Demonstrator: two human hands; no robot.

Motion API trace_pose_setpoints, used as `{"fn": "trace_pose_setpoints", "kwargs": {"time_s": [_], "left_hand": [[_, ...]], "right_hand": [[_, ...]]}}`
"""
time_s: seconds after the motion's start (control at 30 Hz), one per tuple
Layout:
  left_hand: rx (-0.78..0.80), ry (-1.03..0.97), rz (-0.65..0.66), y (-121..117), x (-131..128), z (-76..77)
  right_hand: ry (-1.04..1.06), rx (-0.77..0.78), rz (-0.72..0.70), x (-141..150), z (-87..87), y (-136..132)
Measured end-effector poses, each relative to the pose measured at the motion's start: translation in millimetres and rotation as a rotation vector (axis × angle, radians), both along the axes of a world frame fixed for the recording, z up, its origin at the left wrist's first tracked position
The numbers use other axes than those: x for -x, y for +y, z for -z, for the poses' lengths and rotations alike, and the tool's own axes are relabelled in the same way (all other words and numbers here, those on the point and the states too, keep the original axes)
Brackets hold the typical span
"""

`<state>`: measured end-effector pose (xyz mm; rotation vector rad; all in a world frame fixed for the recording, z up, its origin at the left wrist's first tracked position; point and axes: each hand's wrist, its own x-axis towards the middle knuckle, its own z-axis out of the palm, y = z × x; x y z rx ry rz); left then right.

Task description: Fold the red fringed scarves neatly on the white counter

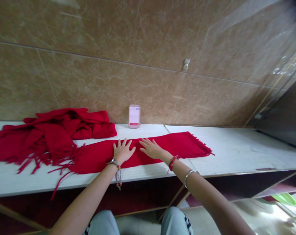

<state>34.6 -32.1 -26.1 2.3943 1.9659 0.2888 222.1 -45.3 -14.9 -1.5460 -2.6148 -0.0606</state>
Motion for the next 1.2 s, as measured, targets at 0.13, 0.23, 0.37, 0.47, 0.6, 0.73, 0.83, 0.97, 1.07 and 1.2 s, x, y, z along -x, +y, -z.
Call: {"fn": "trace_pose_setpoints", "kwargs": {"time_s": [0.13,0.23,0.37,0.47,0.6,0.73,0.83,0.97,1.07,1.2], "left_hand": [[-0.007,0.000,-0.005,-6,0,-3.2],[-0.018,-0.025,-0.001,-8,0,-2.1],[0.002,-0.065,-0.005,-4,5,-0.2],[0.039,-0.067,-0.058,-2,20,-1.3],[0.068,-0.024,-0.174,-4,63,-6.3],[0.055,-0.014,-0.243,-3,123,-22.8],[0.143,-0.053,-0.166,8,161,-43.6],[0.269,-0.056,-0.073,22,180,-67.7],[0.286,-0.075,0.029,16,168,-74.8],[0.179,0.018,0.293,-14,140,-72.2]], "right_hand": [[0.033,0.081,-0.061,36,9.2,14],[0.046,0.063,-0.053,27,15.3,20],[0.048,0.011,0.070,9,21.6,23],[0.019,-0.024,0.109,5,26.4,23],[-0.013,-0.078,0.089,4,33.6,25],[-0.005,-0.120,0.087,2,41.2,28],[0.017,-0.139,0.097,1,45.8,31],[0.039,-0.141,0.109,2,47.0,32],[0.041,-0.131,0.119,4,45.1,31],[0.054,-0.147,0.116,5,43.9,30]]}}
